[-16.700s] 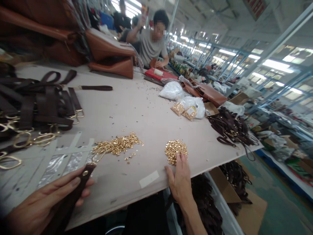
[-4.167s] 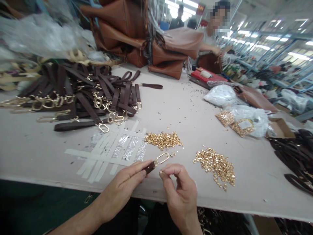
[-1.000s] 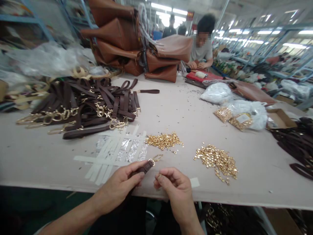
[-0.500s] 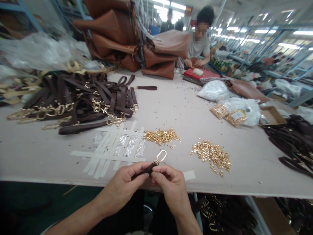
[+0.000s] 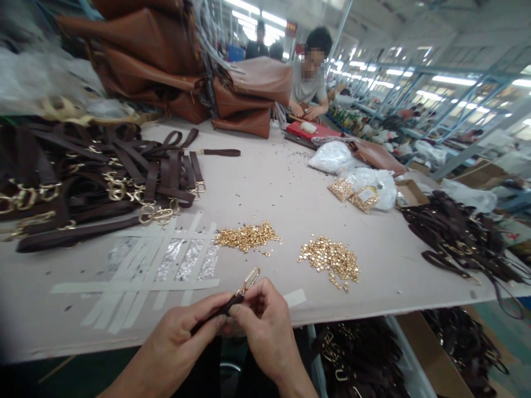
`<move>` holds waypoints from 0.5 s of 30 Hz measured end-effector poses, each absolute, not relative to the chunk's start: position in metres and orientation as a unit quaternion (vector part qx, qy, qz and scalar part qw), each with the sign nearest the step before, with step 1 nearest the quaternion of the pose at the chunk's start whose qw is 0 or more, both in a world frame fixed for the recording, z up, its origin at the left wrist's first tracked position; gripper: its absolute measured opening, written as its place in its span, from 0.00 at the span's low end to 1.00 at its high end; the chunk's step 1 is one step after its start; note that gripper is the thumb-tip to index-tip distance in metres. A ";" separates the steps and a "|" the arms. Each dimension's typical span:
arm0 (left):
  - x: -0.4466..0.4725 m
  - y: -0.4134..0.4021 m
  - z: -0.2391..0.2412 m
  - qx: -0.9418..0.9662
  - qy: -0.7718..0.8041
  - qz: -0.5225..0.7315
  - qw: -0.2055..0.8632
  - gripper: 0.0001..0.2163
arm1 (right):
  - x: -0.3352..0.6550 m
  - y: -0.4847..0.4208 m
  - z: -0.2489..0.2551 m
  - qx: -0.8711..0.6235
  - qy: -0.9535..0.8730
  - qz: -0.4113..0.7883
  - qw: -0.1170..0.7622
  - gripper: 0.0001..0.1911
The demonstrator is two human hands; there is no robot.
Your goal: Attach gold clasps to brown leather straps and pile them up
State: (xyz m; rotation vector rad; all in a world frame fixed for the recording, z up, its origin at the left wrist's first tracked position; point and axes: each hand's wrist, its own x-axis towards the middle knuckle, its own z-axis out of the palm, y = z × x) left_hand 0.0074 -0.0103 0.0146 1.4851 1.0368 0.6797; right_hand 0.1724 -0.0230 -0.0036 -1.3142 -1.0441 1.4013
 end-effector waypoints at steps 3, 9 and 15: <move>0.013 -0.009 0.013 0.610 0.442 0.283 0.594 0.17 | 0.187 -0.019 -0.002 -0.556 -0.493 0.503 0.442 0.11; 0.015 0.000 0.010 0.515 0.490 0.281 0.645 0.22 | 0.263 0.007 -0.010 -0.635 -0.694 0.081 0.330 0.07; 0.007 0.008 0.012 0.515 0.526 0.264 0.623 0.23 | 0.299 0.030 -0.021 -0.581 -0.791 -0.053 0.184 0.11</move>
